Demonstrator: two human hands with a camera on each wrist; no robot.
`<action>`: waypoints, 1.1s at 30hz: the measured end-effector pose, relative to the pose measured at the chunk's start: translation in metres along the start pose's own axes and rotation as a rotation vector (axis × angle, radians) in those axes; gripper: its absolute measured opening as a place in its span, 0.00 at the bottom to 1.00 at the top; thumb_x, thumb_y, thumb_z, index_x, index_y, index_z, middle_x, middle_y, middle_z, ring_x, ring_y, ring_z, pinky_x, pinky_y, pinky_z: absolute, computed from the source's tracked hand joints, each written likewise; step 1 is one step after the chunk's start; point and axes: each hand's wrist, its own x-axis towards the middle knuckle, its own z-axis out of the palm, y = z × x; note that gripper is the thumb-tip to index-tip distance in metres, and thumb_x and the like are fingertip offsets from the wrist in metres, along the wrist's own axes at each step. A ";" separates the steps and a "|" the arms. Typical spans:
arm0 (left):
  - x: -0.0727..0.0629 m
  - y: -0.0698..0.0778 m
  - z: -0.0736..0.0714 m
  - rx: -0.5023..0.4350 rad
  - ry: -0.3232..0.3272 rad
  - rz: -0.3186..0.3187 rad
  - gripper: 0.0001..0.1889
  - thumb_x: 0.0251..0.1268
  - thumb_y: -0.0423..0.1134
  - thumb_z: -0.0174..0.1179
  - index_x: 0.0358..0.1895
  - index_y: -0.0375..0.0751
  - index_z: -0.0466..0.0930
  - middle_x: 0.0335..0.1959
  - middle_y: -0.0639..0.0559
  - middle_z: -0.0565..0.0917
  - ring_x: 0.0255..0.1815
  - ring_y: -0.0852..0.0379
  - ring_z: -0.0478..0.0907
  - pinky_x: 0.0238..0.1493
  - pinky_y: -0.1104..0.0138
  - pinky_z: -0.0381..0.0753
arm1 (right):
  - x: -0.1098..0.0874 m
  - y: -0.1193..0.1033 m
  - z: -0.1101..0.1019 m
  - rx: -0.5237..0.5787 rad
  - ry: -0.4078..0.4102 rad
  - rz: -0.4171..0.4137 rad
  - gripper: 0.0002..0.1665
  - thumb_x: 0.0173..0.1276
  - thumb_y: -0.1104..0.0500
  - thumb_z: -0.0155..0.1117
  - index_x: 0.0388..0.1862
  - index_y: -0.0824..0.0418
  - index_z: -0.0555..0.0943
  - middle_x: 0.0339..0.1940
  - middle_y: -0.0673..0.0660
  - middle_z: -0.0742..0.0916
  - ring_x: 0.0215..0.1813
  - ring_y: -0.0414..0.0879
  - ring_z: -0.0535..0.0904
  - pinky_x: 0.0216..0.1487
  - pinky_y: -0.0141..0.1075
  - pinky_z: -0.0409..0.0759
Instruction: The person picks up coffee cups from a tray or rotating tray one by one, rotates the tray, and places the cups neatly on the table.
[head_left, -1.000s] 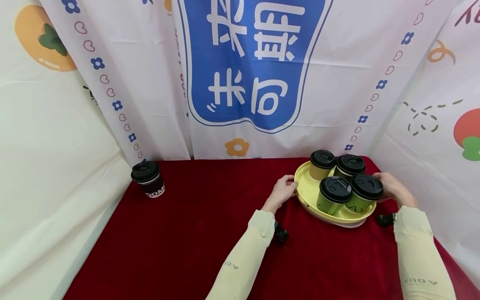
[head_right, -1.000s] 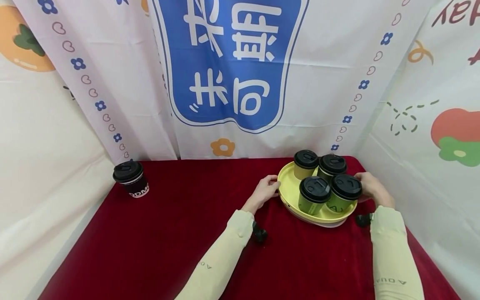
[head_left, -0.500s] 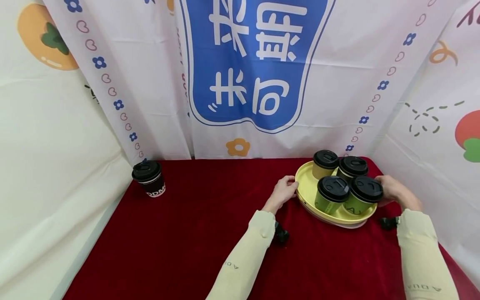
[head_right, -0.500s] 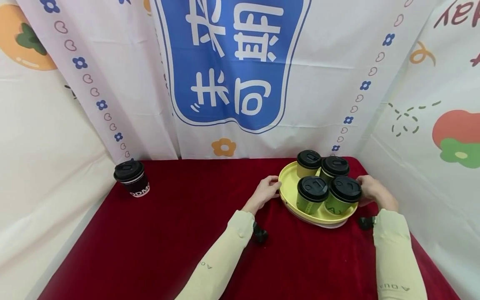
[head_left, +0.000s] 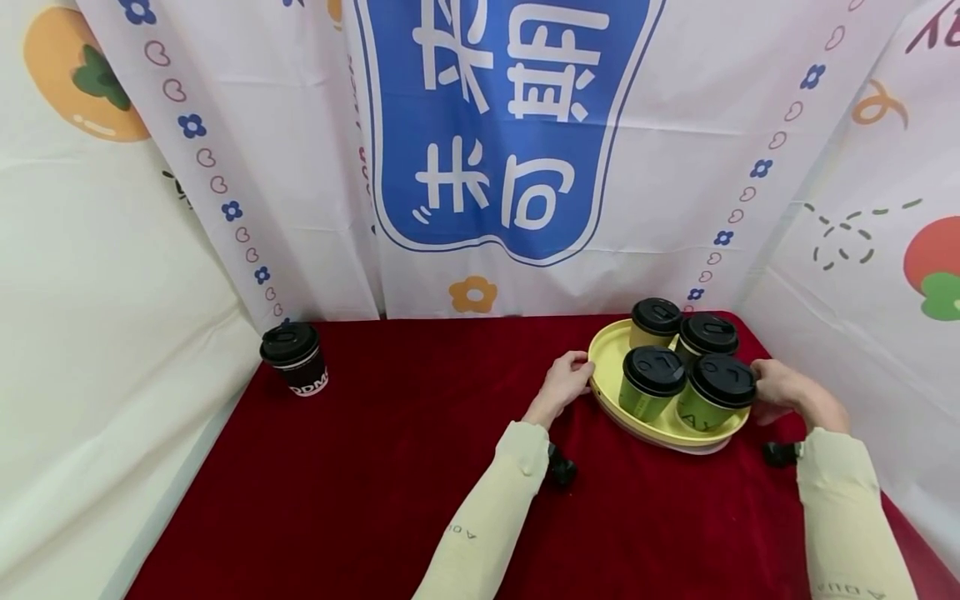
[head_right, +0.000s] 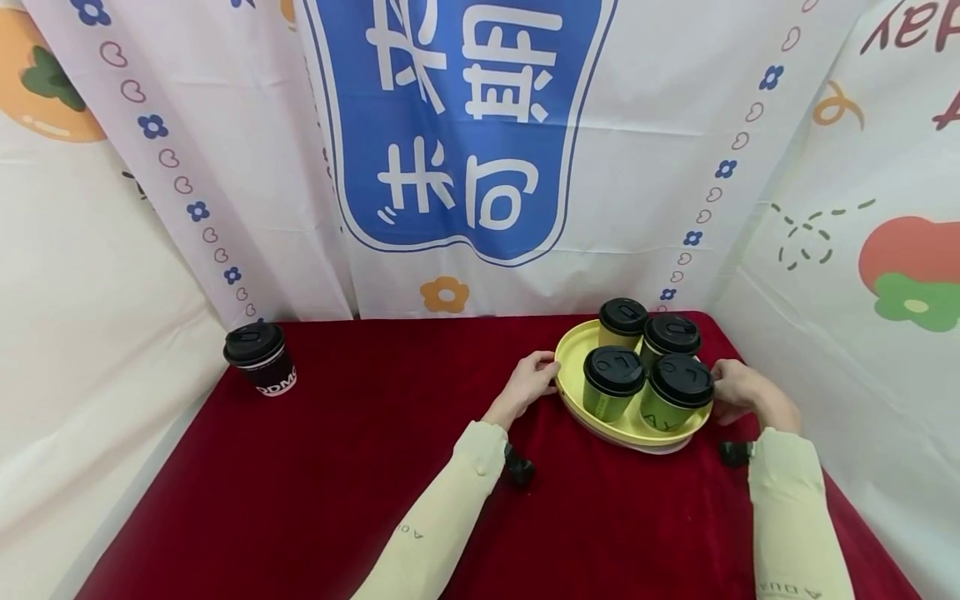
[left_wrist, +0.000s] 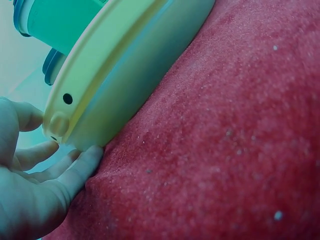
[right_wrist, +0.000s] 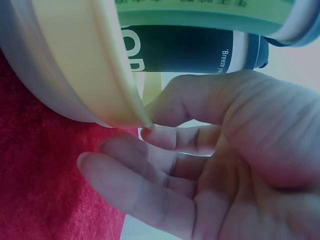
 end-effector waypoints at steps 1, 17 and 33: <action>0.000 0.000 0.000 0.000 0.000 -0.001 0.21 0.74 0.44 0.54 0.65 0.43 0.73 0.54 0.44 0.82 0.49 0.54 0.83 0.47 0.62 0.85 | -0.001 0.000 0.001 -0.002 -0.004 0.002 0.10 0.70 0.65 0.52 0.38 0.73 0.66 0.35 0.66 0.78 0.30 0.51 0.85 0.35 0.46 0.87; -0.001 0.001 -0.001 -0.019 0.002 -0.001 0.21 0.73 0.43 0.54 0.65 0.42 0.73 0.54 0.43 0.82 0.50 0.52 0.83 0.49 0.60 0.85 | 0.004 0.006 -0.013 0.114 0.112 -0.019 0.37 0.78 0.53 0.47 0.69 0.81 0.51 0.43 0.66 0.81 0.37 0.46 0.81 0.39 0.46 0.87; -0.001 -0.002 0.001 -0.004 0.018 -0.002 0.19 0.73 0.45 0.54 0.63 0.44 0.75 0.53 0.45 0.82 0.48 0.53 0.83 0.47 0.62 0.85 | 0.025 0.000 -0.020 0.097 0.112 -0.004 0.28 0.74 0.61 0.50 0.65 0.79 0.61 0.39 0.59 0.84 0.35 0.43 0.83 0.38 0.44 0.86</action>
